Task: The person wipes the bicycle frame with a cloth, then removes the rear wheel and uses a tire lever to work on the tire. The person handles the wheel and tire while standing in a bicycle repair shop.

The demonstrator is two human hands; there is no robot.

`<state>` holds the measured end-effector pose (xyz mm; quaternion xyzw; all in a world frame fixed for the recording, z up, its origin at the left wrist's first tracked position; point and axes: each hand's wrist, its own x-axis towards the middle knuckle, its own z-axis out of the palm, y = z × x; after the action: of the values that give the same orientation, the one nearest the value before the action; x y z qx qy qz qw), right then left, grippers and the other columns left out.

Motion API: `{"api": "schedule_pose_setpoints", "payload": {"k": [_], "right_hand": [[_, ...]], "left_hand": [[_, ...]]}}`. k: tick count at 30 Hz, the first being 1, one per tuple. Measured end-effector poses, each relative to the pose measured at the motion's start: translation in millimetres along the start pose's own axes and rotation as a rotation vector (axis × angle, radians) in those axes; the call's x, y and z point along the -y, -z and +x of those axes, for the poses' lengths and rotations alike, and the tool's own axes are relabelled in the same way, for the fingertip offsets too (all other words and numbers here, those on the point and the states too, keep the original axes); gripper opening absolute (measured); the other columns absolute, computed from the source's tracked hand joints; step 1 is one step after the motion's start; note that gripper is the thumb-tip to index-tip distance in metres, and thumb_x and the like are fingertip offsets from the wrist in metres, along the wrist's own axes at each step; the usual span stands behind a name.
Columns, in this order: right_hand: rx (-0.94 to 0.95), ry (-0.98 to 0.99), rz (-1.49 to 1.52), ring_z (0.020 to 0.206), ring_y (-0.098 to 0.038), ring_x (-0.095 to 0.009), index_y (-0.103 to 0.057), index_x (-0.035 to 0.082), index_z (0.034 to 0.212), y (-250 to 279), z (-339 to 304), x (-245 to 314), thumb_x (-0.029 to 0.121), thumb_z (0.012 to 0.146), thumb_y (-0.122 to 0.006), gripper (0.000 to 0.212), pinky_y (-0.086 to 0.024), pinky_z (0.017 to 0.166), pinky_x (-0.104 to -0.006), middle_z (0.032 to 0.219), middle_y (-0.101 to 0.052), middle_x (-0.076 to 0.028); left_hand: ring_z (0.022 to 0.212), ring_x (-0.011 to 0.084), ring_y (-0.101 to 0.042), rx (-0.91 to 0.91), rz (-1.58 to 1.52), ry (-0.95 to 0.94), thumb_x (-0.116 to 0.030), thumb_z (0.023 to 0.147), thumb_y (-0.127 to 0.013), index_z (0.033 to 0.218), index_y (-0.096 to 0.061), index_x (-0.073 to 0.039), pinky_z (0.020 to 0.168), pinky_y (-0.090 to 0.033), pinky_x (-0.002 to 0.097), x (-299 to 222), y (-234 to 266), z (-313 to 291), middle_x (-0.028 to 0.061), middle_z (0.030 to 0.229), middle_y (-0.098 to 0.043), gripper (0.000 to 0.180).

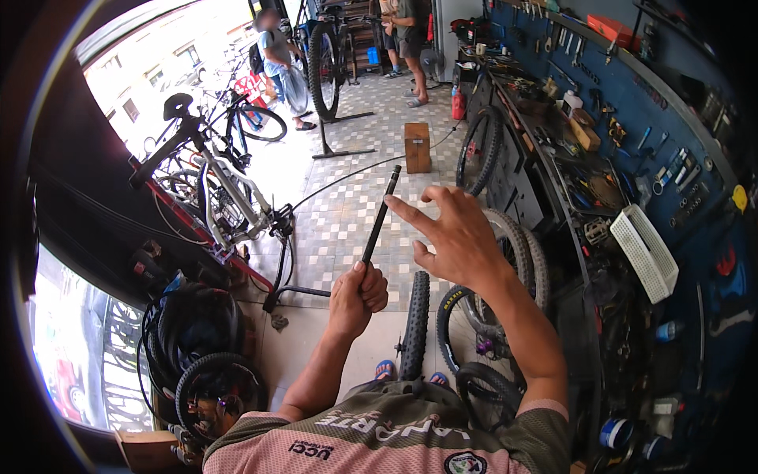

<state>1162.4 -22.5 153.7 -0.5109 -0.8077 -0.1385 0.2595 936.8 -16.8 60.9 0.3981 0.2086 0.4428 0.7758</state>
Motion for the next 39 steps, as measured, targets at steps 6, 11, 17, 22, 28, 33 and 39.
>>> {"api": "schedule_pose_setpoints", "payload": {"k": [6, 11, 17, 22, 28, 33, 39], "right_hand": [[-0.011, 0.17, -0.075, 0.111, -0.053, -0.028, -0.049, 0.035, 0.156, -12.4, 10.7, 22.3, 0.02, 0.08, -0.079, 0.083, -0.045, 0.098, -0.0466, 0.117, -0.053, -0.01], [-0.049, 0.094, -0.192, 0.111, -0.053, -0.028, -0.05, 0.035, 0.156, -2.5, 35.7, 16.3, 0.018, 0.081, -0.078, 0.082, -0.045, 0.097, -0.0467, 0.118, -0.053, -0.01], [0.02, 0.258, -0.151, 0.113, -0.05, -0.027, -0.054, 0.038, 0.153, -11.7, 28.5, 41.2, 0.019, 0.083, -0.079, 0.076, -0.044, 0.101, -0.0448, 0.116, -0.05, -0.007], [-0.014, 0.154, -0.29, 0.111, -0.05, -0.025, -0.051, 0.038, 0.155, -2.3, 49.2, 14.9, 0.022, 0.084, -0.078, 0.078, -0.043, 0.098, -0.0427, 0.115, -0.05, -0.007], [0.037, 0.209, -0.135, 0.109, -0.051, -0.027, -0.05, 0.038, 0.156, -7.6, 24.1, 36.8, 0.025, 0.084, -0.078, 0.079, -0.044, 0.099, -0.0442, 0.116, -0.051, -0.007], [-0.028, 0.094, -0.205, 0.108, -0.051, -0.028, -0.051, 0.038, 0.156, -3.5, 41.2, 10.8, 0.024, 0.084, -0.077, 0.079, -0.044, 0.096, -0.0452, 0.114, -0.051, -0.008], [0.013, 0.274, -0.066, 0.109, -0.051, -0.027, -0.053, 0.038, 0.155, -13.4, 14.7, 43.4, 0.024, 0.082, -0.078, 0.078, -0.044, 0.097, -0.0445, 0.113, -0.05, -0.008]], "left_hand": [[0.056, 0.0095, -0.029, -0.036, -0.014, -0.05, -0.04, 0.114, -0.042, 0.075, -0.038, -0.014, 0.05, -0.027, 0.0277, -13.4, 11.6, -6.8, -0.0038, 0.065, -0.03, 0.047], [0.056, 0.0089, -0.03, -0.011, 0.058, -0.103, -0.039, 0.115, -0.041, 0.077, -0.039, -0.012, 0.051, -0.029, 0.0273, -12.6, 19.9, -13.1, -0.0036, 0.066, -0.032, 0.047], [0.056, 0.0081, -0.03, -0.051, 0.115, -0.144, -0.037, 0.116, -0.04, 0.077, -0.039, -0.011, 0.051, -0.029, 0.0263, -17.0, 21.1, -13.2, -0.0036, 0.066, -0.034, 0.046], [0.055, 0.0076, -0.029, -0.08, 0.147, -0.162, -0.037, 0.116, -0.04, 0.077, -0.04, -0.012, 0.05, -0.027, 0.0262, -19.2, 16.6, -15.4, -0.004, 0.065, -0.033, 0.046], [0.054, 0.0093, -0.027, -0.054, -0.064, -0.076, -0.039, 0.113, -0.042, 0.074, -0.036, -0.014, 0.048, -0.026, 0.0275, -26.3, 13.2, -16.6, -0.004, 0.063, -0.029, 0.047], [0.054, 0.0099, -0.027, -0.04, -0.158, -0.045, -0.038, 0.112, -0.04, 0.073, -0.036, -0.016, 0.047, -0.025, 0.0276, -26.8, 4.6, -22.1, -0.0048, 0.061, -0.027, 0.046], [0.053, 0.0098, -0.028, 0.012, -0.261, -0.018, -0.04, 0.113, -0.041, 0.074, -0.037, -0.015, 0.048, -0.026, 0.028, -26.8, 9.5, -22.1, -0.0038, 0.062, -0.029, 0.047]]}}
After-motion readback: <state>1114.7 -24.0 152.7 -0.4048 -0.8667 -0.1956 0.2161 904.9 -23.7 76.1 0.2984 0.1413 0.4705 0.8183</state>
